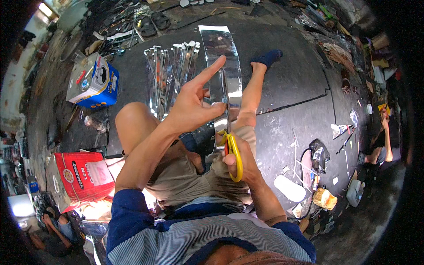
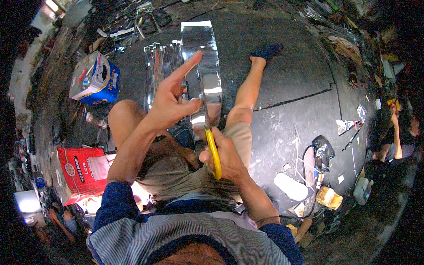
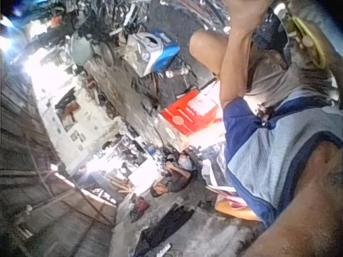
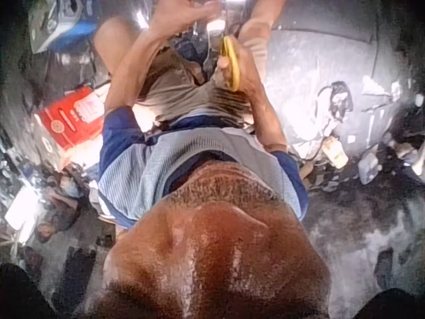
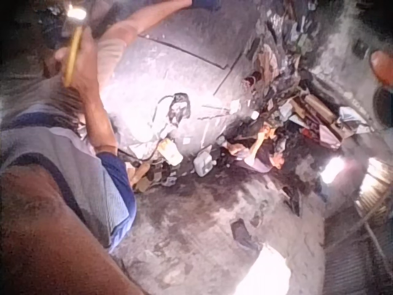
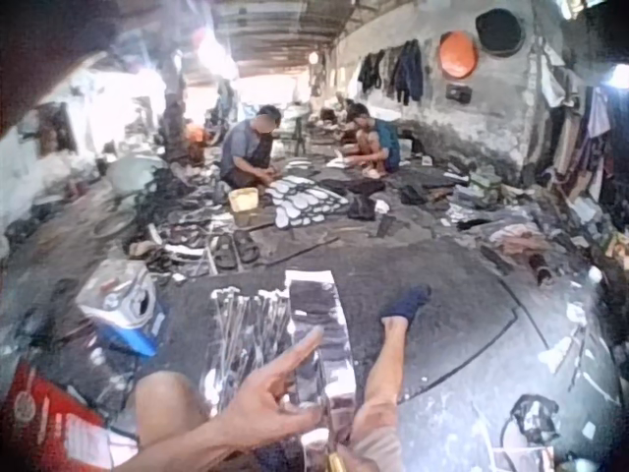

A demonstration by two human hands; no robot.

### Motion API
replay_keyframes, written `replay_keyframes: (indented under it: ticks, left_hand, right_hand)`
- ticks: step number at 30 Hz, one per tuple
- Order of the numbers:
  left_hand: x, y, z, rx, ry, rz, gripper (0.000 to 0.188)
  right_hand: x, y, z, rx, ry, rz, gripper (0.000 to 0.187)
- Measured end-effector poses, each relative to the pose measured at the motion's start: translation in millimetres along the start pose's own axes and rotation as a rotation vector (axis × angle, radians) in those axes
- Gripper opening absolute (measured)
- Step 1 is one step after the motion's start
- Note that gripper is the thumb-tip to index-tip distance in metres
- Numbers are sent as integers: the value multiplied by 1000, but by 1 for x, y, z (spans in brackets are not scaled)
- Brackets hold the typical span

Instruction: The person sits on the floor and uses yellow-handled scissors to cut a roll of silver foil tape into narrow strips. After cutting, they peel the backing off the strips and stack them on the floor.

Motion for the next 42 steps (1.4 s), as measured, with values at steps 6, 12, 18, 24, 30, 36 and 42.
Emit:
replay_keyframes:
  ticks: [6,12,18,24,30,36,42]
  left_hand:
    - [13,2,10,-11,-50,4,82]
    - [7,-24,42,-78,-190,-19,77]
    - [-2,-1,5,-52,40,5,80]
    - [0,0,2,-40,29,-11,82]
    - [3,1,6,-58,-4,52,80]
    - [2,-19,38,-144,-201,-99,72]
    - [-4,-7,13,-112,-102,-99,75]
  right_hand:
    - [-3,3,-5,-37,-149,-71,79]
    - [-7,3,-9,-36,-17,-116,91]
    - [9,-10,-3,-106,47,50,98]
    - [-2,-10,-4,-86,-18,-25,98]
    - [8,-2,-7,-78,-195,-93,90]
    - [9,2,-4,-60,-43,-26,87]
    - [-3,-19,7,-77,44,90,74]
Point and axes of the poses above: each hand's wrist, its own y-axis away from the middle knuckle, its own z-axis out of the back of the hand, x = y × z, the point moved 7 cm from there along -y, towards the middle knuckle, and after that the axes turned 15 degrees about -z, right-handed, at the moved point
